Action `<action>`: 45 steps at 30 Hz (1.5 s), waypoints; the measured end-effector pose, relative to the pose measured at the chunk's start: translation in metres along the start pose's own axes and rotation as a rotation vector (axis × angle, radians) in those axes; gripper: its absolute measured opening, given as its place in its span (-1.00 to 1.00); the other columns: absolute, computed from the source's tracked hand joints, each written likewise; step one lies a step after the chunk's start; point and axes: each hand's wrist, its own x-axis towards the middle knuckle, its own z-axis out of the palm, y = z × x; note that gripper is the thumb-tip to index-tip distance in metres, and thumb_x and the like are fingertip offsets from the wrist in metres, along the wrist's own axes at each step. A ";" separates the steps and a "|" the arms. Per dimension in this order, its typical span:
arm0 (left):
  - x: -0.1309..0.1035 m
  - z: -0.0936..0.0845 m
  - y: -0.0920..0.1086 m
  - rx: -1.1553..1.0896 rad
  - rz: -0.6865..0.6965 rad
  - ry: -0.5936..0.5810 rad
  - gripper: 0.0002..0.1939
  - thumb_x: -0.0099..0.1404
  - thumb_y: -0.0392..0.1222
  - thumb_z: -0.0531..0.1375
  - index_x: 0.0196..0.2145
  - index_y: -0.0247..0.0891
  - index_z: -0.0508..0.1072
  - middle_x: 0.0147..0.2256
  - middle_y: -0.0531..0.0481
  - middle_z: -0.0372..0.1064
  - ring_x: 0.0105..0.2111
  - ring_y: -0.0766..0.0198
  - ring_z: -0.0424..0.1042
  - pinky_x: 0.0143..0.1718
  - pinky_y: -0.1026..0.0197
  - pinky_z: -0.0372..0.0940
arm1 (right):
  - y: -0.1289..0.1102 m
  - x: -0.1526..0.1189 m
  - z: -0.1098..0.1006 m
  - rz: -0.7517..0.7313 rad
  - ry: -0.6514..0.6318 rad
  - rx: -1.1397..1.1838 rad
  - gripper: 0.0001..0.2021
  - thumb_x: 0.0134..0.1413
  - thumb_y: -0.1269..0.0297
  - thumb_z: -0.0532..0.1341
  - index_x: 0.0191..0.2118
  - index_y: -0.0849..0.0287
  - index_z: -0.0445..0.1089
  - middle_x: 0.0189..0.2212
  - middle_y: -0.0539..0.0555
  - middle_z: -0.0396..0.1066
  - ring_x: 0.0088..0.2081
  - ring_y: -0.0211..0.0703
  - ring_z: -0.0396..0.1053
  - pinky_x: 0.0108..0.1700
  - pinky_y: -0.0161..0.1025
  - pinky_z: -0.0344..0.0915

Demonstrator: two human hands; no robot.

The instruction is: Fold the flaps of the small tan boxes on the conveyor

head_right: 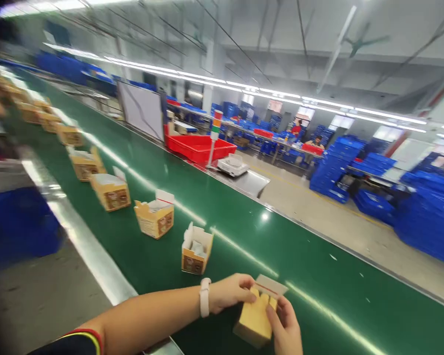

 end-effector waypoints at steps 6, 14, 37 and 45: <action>-0.009 0.010 -0.008 0.103 0.006 -0.084 -0.57 -0.11 -0.36 0.14 -0.19 -0.36 0.34 -0.23 -0.09 0.42 -0.16 0.12 0.41 -0.12 0.16 0.27 | -0.016 -0.040 0.027 0.134 0.027 0.142 -0.47 -0.40 0.27 0.37 -0.14 0.22 0.41 -0.18 0.14 0.50 -0.16 0.02 0.46 -0.11 -0.14 0.40; -0.062 0.002 0.014 0.321 0.254 -0.047 -0.64 0.15 -0.16 0.21 -0.09 -0.28 0.32 0.00 -0.17 0.32 0.06 0.00 0.29 0.05 -0.01 0.24 | -0.016 -0.060 0.018 -0.041 0.307 0.011 -0.42 -0.23 0.05 0.28 -0.04 0.22 0.26 -0.01 0.27 0.34 0.05 0.14 0.31 0.10 0.08 0.25; -0.076 -0.094 0.000 0.782 0.795 0.309 -0.41 0.07 0.30 0.33 -0.14 -0.22 0.45 -0.06 -0.20 0.39 -0.01 -0.03 0.36 0.06 -0.04 0.30 | 0.025 -0.060 0.091 -1.085 -0.066 -0.847 -0.21 0.00 0.19 0.20 0.33 0.22 -0.09 0.16 0.36 0.23 0.18 0.26 0.23 0.21 0.29 0.05; -0.067 -0.076 0.007 0.969 0.786 0.161 -0.55 0.37 0.09 -0.08 -0.46 -0.16 0.46 -0.33 -0.08 0.46 -0.10 -0.02 0.38 -0.04 -0.10 0.19 | 0.004 -0.030 0.088 -0.748 -0.229 -0.646 -0.80 0.12 0.11 0.20 -0.43 0.10 0.35 -0.44 0.04 0.44 -0.12 0.00 0.39 0.11 0.09 0.22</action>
